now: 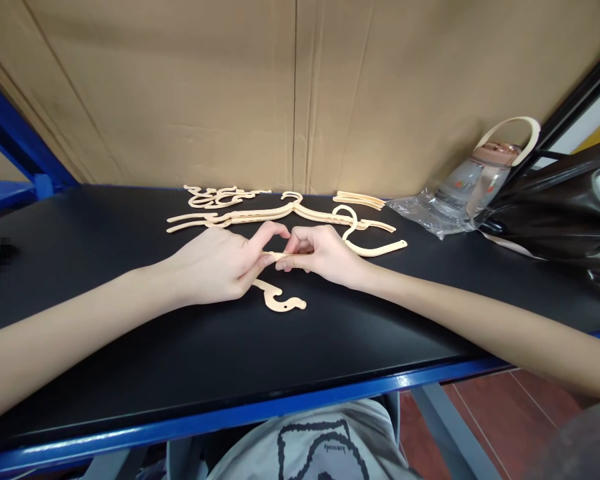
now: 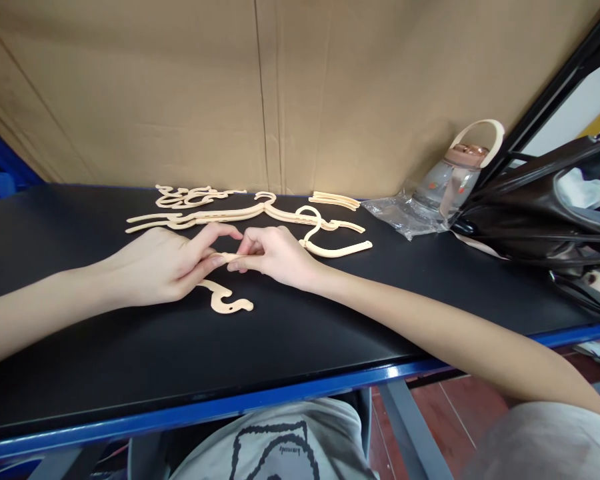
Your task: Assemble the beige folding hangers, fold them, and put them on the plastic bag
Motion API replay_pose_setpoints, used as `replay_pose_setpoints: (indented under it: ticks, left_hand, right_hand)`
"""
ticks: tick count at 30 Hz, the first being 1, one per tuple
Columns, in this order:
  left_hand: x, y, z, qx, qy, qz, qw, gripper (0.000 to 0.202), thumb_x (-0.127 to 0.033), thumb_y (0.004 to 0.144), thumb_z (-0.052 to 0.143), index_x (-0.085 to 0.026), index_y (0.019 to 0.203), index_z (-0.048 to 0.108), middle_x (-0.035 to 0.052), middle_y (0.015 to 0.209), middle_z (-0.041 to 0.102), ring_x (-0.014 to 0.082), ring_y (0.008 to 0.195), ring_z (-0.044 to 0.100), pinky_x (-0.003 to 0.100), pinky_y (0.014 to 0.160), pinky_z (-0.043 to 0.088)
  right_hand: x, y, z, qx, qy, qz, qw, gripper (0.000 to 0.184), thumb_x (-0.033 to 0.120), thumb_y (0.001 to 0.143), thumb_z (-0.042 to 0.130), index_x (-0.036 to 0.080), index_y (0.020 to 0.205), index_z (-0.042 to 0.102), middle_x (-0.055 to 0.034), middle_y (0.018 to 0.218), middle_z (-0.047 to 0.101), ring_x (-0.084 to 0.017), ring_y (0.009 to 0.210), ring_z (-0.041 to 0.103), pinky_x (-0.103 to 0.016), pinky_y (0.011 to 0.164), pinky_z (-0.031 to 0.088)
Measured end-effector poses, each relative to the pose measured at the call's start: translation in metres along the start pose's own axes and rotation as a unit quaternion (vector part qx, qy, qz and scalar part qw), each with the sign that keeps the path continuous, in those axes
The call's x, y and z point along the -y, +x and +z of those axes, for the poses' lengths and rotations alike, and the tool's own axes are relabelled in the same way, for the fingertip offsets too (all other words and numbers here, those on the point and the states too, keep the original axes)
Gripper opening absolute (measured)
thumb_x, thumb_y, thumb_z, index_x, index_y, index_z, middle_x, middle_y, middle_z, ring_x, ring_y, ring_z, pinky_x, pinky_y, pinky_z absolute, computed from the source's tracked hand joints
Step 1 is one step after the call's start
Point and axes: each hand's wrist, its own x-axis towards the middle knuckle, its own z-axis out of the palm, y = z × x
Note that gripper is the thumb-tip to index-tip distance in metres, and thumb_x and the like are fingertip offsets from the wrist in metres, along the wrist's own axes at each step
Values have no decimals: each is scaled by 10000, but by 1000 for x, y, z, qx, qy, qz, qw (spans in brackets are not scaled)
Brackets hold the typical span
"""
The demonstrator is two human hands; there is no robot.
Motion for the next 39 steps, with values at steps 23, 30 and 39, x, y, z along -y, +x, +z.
replay_pose_setpoints:
  ticks: [23, 30, 39]
  left_hand:
    - [10, 11, -28, 136, -163, -105, 972, 290, -438, 829, 488, -237, 777, 689, -5, 719, 722, 135, 547, 592, 227, 497, 371]
    - [9, 10, -27, 144, -154, -99, 973, 337, -460, 841, 455, -247, 677, 658, -26, 554, 602, 121, 461, 454, 231, 459, 291]
    - [-3, 3, -24, 49, -43, -48, 997, 249, -376, 847, 449, -269, 773, 661, -29, 461, 519, 146, 455, 450, 262, 505, 252]
  right_hand:
    - [5, -1, 2, -37, -111, 21, 993, 257, 396, 796, 697, 158, 754, 611, -17, 695, 698, -115, 617, 629, -234, 578, 452]
    - [6, -1, 0, -1, -83, 16, 996, 236, 371, 800, 691, 158, 753, 601, 0, 665, 681, -103, 599, 624, -213, 551, 427]
    - [8, -3, -6, 43, -82, 3, 996, 228, 338, 770, 721, 155, 724, 593, 6, 669, 673, -93, 605, 604, -213, 575, 424]
